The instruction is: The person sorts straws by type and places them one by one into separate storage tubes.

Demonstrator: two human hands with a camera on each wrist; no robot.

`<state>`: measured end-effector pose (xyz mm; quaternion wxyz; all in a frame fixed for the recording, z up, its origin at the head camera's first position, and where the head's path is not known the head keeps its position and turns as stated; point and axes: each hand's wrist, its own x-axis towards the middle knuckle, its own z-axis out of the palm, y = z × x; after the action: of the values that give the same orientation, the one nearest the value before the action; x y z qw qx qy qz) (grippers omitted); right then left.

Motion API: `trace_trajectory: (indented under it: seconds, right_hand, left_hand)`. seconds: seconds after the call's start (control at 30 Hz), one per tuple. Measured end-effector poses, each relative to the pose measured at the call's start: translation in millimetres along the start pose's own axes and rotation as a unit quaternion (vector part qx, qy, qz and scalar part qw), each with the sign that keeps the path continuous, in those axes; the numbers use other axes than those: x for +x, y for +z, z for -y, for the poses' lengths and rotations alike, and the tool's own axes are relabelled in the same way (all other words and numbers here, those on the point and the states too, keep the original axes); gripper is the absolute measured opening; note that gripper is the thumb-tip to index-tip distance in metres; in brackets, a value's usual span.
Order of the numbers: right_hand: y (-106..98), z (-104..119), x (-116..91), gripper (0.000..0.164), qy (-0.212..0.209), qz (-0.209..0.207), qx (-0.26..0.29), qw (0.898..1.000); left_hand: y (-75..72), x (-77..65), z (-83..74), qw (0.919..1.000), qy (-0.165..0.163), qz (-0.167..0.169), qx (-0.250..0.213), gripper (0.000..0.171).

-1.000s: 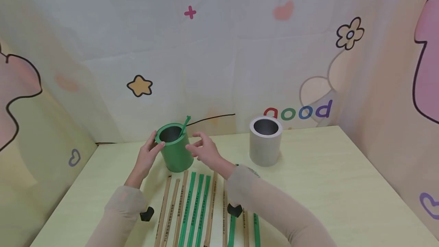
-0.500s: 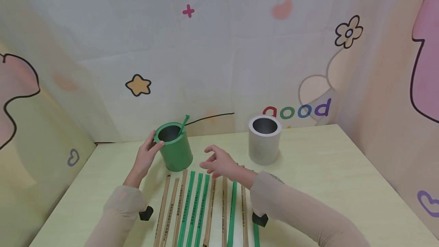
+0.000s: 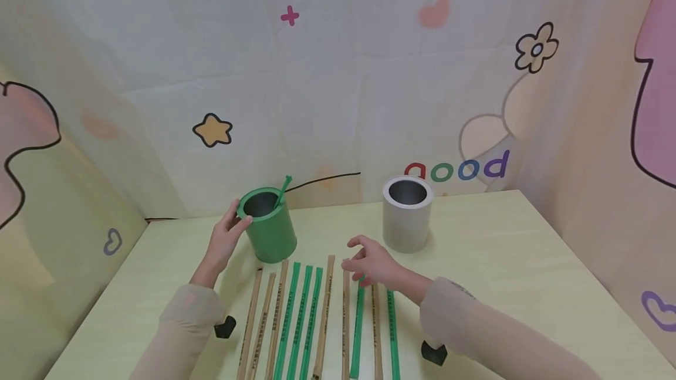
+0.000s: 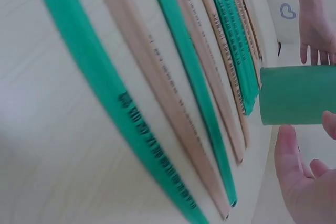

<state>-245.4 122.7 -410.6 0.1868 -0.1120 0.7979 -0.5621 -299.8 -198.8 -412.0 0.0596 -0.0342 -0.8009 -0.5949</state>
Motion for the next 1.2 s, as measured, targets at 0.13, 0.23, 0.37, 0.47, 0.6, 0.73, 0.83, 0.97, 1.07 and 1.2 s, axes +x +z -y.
trace_trajectory:
  seconds: [0.13, 0.23, 0.37, 0.47, 0.6, 0.73, 0.83, 0.97, 1.07, 1.2]
  right_hand:
    - [-11, -9, -5, 0.047, 0.014, -0.018, -0.008, 1.000]
    - [-18, -15, -8, 0.048, 0.027, -0.037, -0.014, 0.999]
    - [-25, -22, -12, 0.047, 0.047, -0.067, -0.023, 0.996]
    - [-28, -28, -15, 0.045, 0.052, -0.085, -0.029, 0.995]
    - [-29, -34, -20, 0.046, 0.066, -0.102, -0.034, 0.992]
    - [-29, -39, -23, 0.046, 0.093, -0.111, -0.045, 0.988]
    - [-28, -44, -24, 0.045, 0.110, -0.118, -0.061, 0.985]
    - [-27, -49, -23, 0.044, 0.122, -0.126, -0.091, 0.980]
    - [-24, -52, -22, 0.043, 0.123, -0.127, -0.107, 0.979]
    - [-22, -56, -22, 0.042, 0.122, -0.128, -0.111, 0.978]
  left_hand:
    - [-0.3, -0.1, -3.2, 0.9999, -0.007, 0.004, -0.009, 0.067]
    - [-0.1, -4.5, -12.5, 0.9998, -0.012, 0.009, -0.012, 0.066]
    - [0.9, -13.0, -27.1, 0.9998, -0.012, 0.012, -0.008, 0.064]
    - [0.6, -15.0, -29.5, 0.9999, -0.006, 0.011, -0.005, 0.064]
    - [-0.6, -14.3, -27.5, 0.9999, -0.001, 0.011, -0.004, 0.065]
    - [-1.1, -14.4, -27.4, 0.9999, 0.000, 0.013, -0.005, 0.064]
    - [-1.3, -14.5, -27.1, 0.9999, 0.000, 0.014, -0.003, 0.064]
    - [-1.4, -14.5, -25.8, 0.9999, -0.002, 0.013, 0.003, 0.064]
    - [-1.5, -14.1, -24.5, 0.9999, -0.004, 0.013, 0.005, 0.064]
    - [-1.4, -13.5, -24.0, 0.9999, -0.005, 0.013, 0.006, 0.065]
